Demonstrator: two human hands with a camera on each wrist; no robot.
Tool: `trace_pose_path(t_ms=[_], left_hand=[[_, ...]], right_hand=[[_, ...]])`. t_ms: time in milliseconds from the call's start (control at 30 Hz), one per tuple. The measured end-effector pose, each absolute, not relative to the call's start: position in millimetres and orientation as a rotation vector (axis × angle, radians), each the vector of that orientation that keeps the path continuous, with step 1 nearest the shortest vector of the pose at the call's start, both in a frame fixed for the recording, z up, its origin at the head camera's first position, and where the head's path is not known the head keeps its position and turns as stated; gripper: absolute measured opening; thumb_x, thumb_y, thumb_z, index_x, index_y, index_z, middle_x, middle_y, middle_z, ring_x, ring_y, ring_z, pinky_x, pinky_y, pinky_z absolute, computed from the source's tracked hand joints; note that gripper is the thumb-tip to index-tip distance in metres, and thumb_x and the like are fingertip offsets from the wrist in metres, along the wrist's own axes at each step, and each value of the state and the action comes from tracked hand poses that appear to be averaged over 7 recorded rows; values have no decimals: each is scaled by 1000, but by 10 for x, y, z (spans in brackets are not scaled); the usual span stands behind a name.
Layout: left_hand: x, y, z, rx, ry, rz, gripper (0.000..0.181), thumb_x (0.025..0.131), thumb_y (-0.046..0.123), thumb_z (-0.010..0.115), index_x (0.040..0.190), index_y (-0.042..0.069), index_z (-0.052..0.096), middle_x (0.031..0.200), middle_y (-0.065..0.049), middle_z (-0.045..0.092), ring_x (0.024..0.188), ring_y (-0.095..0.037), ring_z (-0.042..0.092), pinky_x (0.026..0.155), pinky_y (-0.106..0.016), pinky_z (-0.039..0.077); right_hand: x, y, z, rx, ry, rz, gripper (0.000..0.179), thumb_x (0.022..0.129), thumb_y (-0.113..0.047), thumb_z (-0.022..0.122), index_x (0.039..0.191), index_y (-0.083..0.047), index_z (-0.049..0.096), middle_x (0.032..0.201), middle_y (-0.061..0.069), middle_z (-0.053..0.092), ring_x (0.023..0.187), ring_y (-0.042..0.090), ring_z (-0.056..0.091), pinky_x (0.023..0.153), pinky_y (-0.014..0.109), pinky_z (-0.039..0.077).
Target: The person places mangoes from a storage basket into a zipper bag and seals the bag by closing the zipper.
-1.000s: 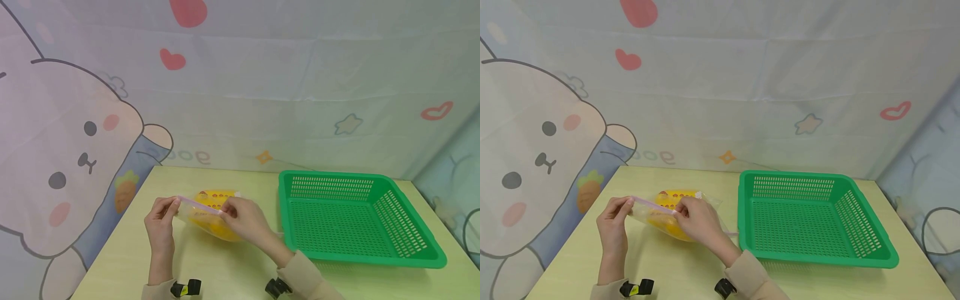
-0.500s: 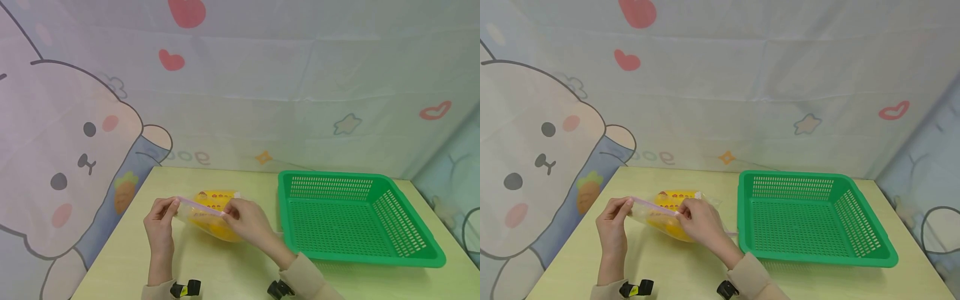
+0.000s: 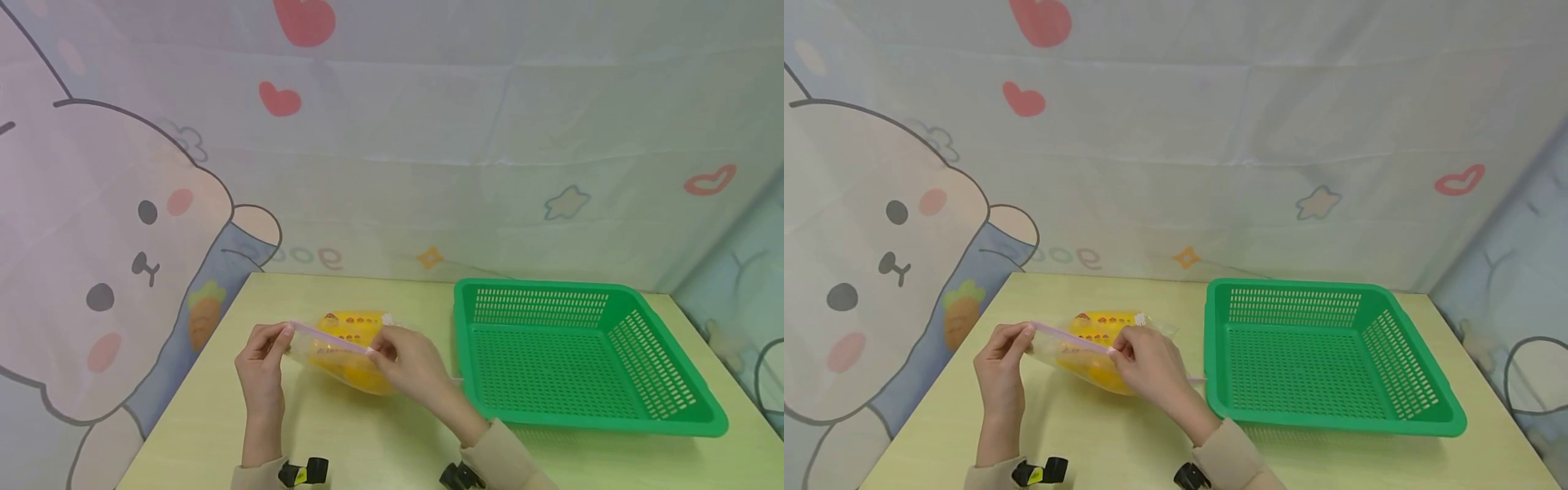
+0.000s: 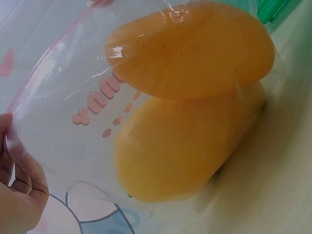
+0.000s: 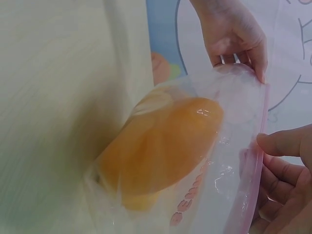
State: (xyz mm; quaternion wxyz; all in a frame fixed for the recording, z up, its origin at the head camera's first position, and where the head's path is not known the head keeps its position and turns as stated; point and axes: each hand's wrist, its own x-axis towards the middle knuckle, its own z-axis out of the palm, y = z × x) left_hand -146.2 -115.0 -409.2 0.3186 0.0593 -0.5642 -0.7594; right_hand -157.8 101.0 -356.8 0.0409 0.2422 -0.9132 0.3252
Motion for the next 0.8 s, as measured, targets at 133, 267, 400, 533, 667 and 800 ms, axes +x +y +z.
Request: trace_pose_path(t_ms=[133,267,400,533,667,800], left_hand=[[-1460,-1152,-4093,160,-1489,-1990,9,86,4,69,87,-5,71,74,6,59,66,-8,51,62,-17,43],[-1455,-1151,-4087,164,-1492,-1988,10,86,4,69,87,-6,71,74,6,59,66,-8,50,63,-17,43],[-1452,-1150,-4090,158,-1490,-1986,11,86,4,69,88,-7,71,74,6,59,66,-8,51,63,-17,43],[-1456,-1155,-4095,166,-1496,-1978,11,86,5,69,87,-6,71,74,6,59,66,-8,51,62,-17,43],[-1452,-1159,-4102,163,-1496,-1976,10,86,5,69,87,-5,71,74,6,59,66,-8,51,62,-17,43],[-1451,-1160,-4105,159,-1498,-1974,10,86,5,69,87,-6,71,74,6,59,66,-8,51,62,-17,43]], right_hand=[[-1569,1023,-3577,747,-2777,968,10,86,-23,71,83,-15,66,76,-7,63,68,7,50,62,17,43],[-1567,1043,-3591,749,-2760,939,10,86,-23,71,83,-16,66,76,-7,63,68,7,50,62,17,42],[-1566,1070,-3612,748,-2756,911,10,86,-23,71,82,-17,65,76,-8,62,69,7,50,62,17,42],[-1564,1098,-3631,748,-2748,892,10,85,-23,72,82,-18,64,76,-9,62,69,7,51,62,17,42],[-1558,1119,-3645,742,-2742,894,8,85,-22,72,82,-18,65,76,-8,63,68,6,51,61,17,42],[-1551,1145,-3651,729,-2733,902,7,85,-21,72,82,-18,66,77,-8,63,69,6,51,62,17,42]])
